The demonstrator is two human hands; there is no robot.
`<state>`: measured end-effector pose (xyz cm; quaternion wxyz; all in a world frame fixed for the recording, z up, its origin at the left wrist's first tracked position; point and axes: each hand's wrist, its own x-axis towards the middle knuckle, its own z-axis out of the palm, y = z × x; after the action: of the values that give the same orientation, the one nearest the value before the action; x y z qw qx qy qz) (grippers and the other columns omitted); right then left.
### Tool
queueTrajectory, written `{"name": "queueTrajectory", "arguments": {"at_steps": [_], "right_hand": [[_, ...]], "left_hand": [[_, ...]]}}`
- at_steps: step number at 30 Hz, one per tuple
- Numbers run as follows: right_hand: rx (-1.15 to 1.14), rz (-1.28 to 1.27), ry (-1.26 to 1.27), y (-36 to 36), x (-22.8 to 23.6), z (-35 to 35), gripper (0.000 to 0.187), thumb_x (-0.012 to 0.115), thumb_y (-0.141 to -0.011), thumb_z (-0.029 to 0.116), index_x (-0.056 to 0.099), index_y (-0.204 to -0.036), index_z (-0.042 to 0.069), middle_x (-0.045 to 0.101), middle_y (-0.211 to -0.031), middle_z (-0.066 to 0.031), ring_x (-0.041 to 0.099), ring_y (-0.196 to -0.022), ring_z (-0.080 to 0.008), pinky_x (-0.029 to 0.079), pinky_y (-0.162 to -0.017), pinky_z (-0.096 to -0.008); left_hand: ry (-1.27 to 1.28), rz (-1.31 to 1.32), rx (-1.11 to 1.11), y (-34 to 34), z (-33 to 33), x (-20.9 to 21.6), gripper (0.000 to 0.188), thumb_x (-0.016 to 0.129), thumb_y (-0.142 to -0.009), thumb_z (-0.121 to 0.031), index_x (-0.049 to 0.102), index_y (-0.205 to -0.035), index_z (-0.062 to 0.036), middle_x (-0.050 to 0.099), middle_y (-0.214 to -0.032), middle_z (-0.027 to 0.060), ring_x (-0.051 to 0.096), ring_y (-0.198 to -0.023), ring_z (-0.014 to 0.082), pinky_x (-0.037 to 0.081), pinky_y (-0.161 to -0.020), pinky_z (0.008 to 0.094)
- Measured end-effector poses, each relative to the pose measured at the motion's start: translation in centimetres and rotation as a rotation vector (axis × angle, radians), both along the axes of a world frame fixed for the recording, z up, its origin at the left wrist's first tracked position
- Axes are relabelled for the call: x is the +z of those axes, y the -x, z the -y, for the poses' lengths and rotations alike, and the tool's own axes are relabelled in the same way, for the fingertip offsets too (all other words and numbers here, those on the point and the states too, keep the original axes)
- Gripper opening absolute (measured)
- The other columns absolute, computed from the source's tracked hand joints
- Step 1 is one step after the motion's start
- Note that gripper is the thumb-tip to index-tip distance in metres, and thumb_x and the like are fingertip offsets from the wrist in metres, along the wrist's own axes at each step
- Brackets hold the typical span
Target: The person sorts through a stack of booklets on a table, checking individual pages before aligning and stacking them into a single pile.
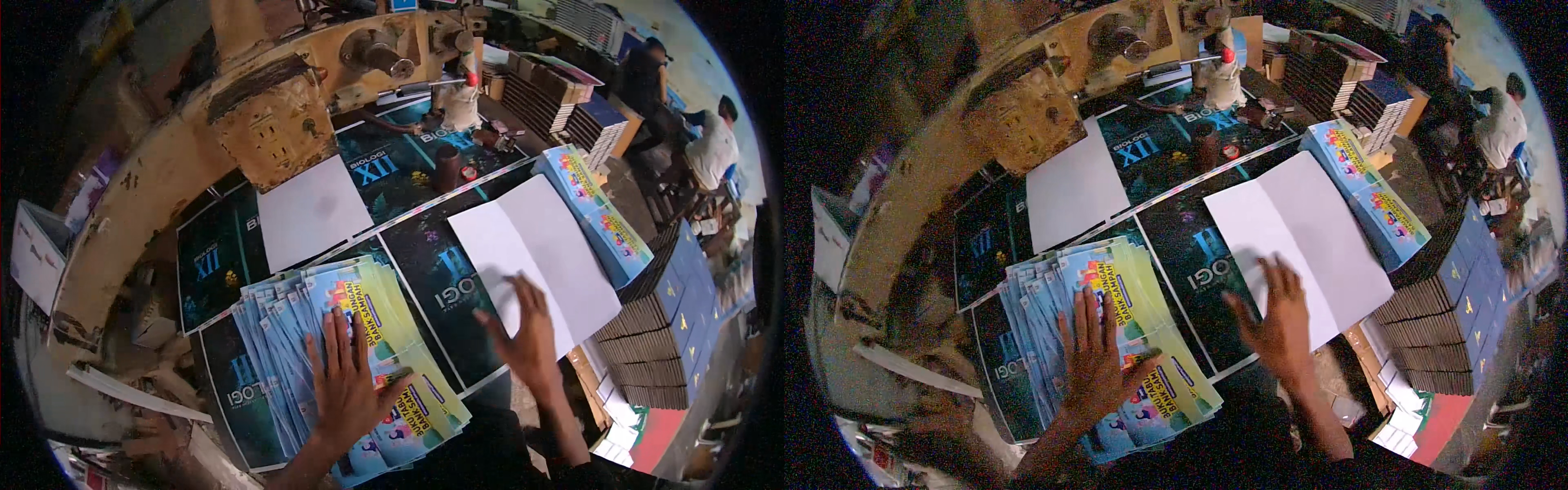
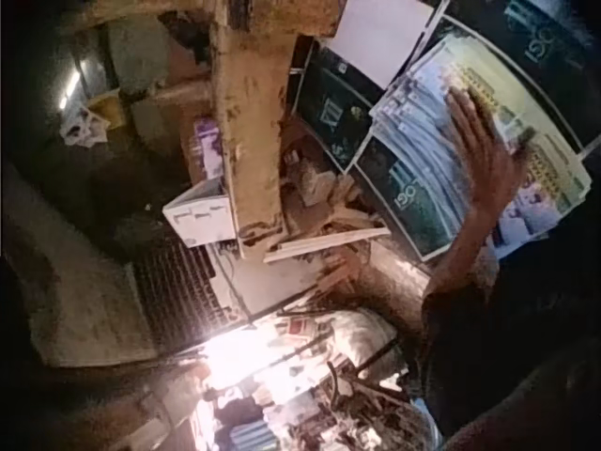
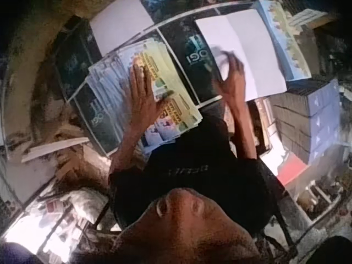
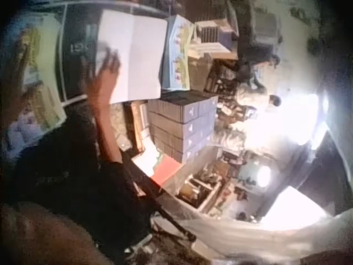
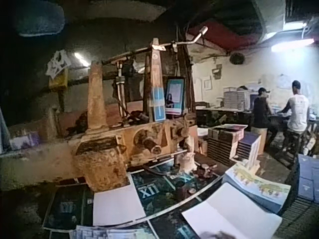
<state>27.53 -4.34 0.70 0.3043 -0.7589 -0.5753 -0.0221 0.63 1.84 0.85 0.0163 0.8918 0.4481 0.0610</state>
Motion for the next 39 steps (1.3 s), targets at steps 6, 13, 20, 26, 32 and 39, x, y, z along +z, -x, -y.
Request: {"name": "queueTrajectory", "arguments": {"at_steps": [6, 13, 20, 26, 32, 39], "right_hand": [[0.021, 0.041, 0.252, -3.4, -0.1, 0.9, 0.054, 0.073, -0.090, 0.022, 0.054, -0.133, -0.006, 0.064, -0.124, -0.0290, 0.065, -0.108, -0.0431, 0.055, -0.086, -0.0482], [0.054, -0.321, 0.139, -0.1, 9.2, 2.7, 0.025, 0.055, -0.099, 0.004, 0.062, -0.123, 0.000, 0.072, -0.084, -0.0213, 0.073, -0.073, -0.0299, 0.055, -0.069, -0.0387], [0.454, -0.744, 0.353, 6.0, 0.0, 2.3, 0.042, 0.069, -0.096, 0.018, 0.053, -0.130, -0.001, 0.072, -0.097, -0.0189, 0.073, -0.085, -0.0303, 0.057, -0.072, -0.0385], [0.717, -0.278, 0.383, 10.5, -1.2, 3.2, 0.092, 0.069, -0.091, 0.050, 0.020, -0.161, 0.015, 0.012, -0.163, -0.0309, 0.010, -0.149, -0.0552, 0.013, -0.120, -0.0616], [0.743, -0.287, 0.404, 8.3, -0.5, 2.2, 0.090, 0.071, -0.087, 0.054, 0.030, -0.158, 0.016, 0.025, -0.159, -0.0325, 0.028, -0.145, -0.0541, 0.030, -0.114, -0.0620], [0.435, -1.097, 0.392, 7.4, 4.2, -0.7, 0.072, 0.061, -0.096, 0.053, 0.043, -0.136, -0.004, 0.055, -0.120, -0.0342, 0.057, -0.114, -0.0426, 0.046, -0.096, -0.0526]], "left_hand": [[-0.012, 0.013, 0.006, 0.1, 0.1, 0.0, 0.107, 0.046, -0.092, -0.074, 0.031, -0.148, 0.0159, 0.021, -0.157, 0.0397, 0.015, -0.151, 0.0493, 0.005, -0.120, 0.0634], [0.034, 0.047, -0.104, 0.9, -0.3, -0.6, 0.087, 0.047, -0.101, -0.052, 0.028, -0.148, 0.0181, 0.026, -0.153, 0.0423, 0.018, -0.149, 0.0518, 0.011, -0.121, 0.0609], [0.023, 0.250, -0.015, -1.4, -0.9, 4.2, 0.086, 0.053, -0.098, -0.043, 0.022, -0.150, 0.0178, 0.017, -0.158, 0.0383, 0.017, -0.150, 0.0510, 0.011, -0.119, 0.0648], [0.016, 0.040, 0.033, 1.4, -1.0, 0.2, 0.076, 0.052, -0.098, -0.035, 0.026, -0.153, 0.0116, 0.018, -0.162, 0.0314, 0.013, -0.153, 0.0443, 0.002, -0.118, 0.0667], [0.068, 0.615, 0.333, 4.5, -0.5, 0.6, 0.073, 0.057, -0.099, -0.030, 0.027, -0.155, 0.0056, 0.028, -0.160, 0.0289, 0.025, -0.150, 0.0433, 0.011, -0.121, 0.0596], [0.306, 0.370, 0.932, 17.4, 2.2, -5.3, 0.075, 0.046, -0.104, -0.051, 0.028, -0.157, -0.0017, 0.030, -0.160, 0.0246, 0.027, -0.149, 0.0409, 0.026, -0.120, 0.0509]]}}
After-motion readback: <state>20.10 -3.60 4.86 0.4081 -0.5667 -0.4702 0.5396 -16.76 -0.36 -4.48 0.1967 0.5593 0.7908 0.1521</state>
